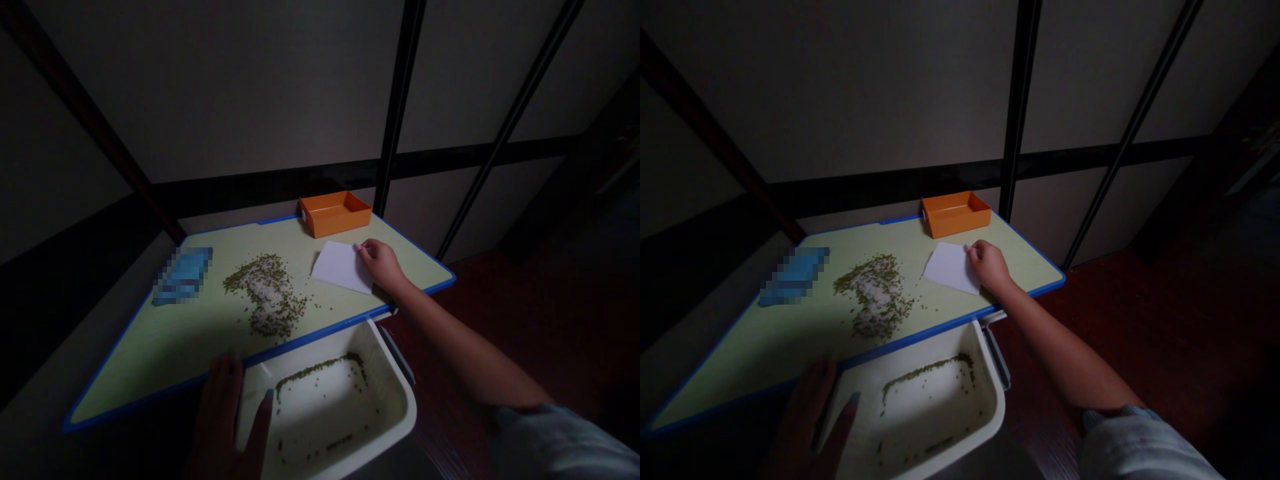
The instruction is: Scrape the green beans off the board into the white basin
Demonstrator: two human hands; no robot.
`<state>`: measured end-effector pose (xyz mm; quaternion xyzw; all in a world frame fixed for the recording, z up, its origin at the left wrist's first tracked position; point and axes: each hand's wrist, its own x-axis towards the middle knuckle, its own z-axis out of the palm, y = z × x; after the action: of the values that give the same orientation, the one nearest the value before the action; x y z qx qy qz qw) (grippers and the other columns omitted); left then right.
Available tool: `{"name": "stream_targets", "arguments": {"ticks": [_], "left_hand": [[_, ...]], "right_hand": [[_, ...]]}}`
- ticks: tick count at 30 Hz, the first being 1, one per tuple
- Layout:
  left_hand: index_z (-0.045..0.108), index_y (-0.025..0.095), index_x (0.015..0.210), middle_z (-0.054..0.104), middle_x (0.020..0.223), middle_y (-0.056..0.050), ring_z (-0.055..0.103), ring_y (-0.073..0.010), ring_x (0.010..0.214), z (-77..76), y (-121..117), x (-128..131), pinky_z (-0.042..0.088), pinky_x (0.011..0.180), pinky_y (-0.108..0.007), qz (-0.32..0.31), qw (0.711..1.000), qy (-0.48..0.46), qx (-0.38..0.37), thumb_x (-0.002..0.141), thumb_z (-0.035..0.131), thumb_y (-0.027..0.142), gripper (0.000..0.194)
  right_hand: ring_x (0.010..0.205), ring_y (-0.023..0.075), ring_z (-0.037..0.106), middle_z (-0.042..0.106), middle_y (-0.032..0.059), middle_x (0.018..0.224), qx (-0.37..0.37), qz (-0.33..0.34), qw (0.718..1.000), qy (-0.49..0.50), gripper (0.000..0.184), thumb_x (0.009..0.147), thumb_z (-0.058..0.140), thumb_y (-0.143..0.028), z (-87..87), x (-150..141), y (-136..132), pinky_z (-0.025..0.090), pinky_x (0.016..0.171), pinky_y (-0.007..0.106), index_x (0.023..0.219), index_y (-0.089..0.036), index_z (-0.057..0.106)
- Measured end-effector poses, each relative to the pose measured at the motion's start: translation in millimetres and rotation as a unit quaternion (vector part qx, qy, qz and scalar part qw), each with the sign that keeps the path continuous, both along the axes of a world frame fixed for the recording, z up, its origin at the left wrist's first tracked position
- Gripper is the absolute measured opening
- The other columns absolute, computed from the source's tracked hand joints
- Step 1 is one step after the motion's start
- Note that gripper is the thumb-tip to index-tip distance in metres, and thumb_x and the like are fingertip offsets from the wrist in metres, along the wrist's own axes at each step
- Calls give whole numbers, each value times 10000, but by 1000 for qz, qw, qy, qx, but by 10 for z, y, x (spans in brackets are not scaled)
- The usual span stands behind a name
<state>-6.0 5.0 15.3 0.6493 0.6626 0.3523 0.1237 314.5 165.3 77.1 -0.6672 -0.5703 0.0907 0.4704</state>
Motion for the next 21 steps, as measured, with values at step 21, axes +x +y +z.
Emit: {"name": "stream_targets", "arguments": {"ticks": [21], "left_hand": [[414,285,1471,316,1642,-16,275,-230,1509,5,-26,-11,280,1225,-474,0,1000,-14,-6,880,480,554,652]], "right_hand": [[627,196,524,614,48,646,57,-132,986,80,267,892,478,-371,-16,218,19,330,605,300,706,-200,561]]}}
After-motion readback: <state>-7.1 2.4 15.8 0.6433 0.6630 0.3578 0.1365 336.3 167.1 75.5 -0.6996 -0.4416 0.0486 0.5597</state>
